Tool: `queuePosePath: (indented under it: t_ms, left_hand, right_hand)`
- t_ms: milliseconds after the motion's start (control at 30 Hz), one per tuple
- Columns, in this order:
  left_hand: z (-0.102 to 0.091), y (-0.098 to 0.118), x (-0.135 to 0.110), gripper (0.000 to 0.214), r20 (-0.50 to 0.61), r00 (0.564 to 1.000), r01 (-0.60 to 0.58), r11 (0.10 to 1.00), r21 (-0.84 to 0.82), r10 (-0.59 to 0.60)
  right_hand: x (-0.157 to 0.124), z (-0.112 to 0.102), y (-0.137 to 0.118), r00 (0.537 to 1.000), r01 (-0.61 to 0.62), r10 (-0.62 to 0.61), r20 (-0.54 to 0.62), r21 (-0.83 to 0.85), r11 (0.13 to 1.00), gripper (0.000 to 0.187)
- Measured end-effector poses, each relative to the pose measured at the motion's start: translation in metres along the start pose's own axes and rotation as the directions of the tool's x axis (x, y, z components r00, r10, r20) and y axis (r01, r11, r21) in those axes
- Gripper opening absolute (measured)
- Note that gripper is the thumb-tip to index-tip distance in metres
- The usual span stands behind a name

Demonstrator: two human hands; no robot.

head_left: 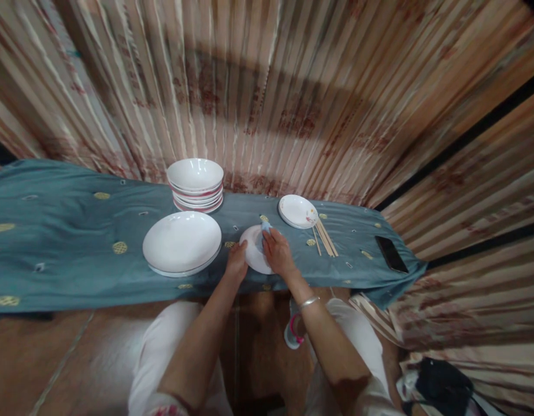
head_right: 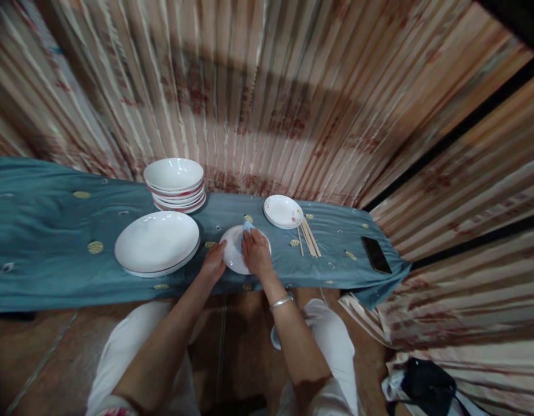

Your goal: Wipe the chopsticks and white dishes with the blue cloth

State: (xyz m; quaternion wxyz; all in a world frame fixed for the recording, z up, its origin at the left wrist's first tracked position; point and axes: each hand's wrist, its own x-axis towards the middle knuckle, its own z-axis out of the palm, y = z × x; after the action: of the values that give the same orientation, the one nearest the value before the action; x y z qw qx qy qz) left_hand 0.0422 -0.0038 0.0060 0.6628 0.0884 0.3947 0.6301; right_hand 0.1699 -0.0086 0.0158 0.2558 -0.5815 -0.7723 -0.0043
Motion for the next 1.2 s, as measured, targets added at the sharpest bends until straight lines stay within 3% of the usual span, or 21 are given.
queuePosePath:
  t_ms: [433,933,1200]
  left_hand:
    - [0.000,-0.001,0.000,0.021,0.000,1.000,0.008,1.000,-0.001,-0.008]
    - [0.003,-0.002,-0.004,0.023,0.004,1.000,-0.022,1.000,-0.001,0.022]
    - [0.001,-0.002,-0.001,0.019,0.000,1.000,-0.009,1.000,0.004,0.009]
  right_hand:
    - [-0.035,-0.004,0.021,0.985,-0.152,0.155,-0.082,0.043,0.987,0.043]
    - [-0.081,-0.003,-0.009,0.961,-0.219,0.230,-0.155,0.083,0.972,0.046]
    - [-0.099,0.005,-0.032,0.964,-0.169,0.183,-0.195,0.085,0.982,0.048]
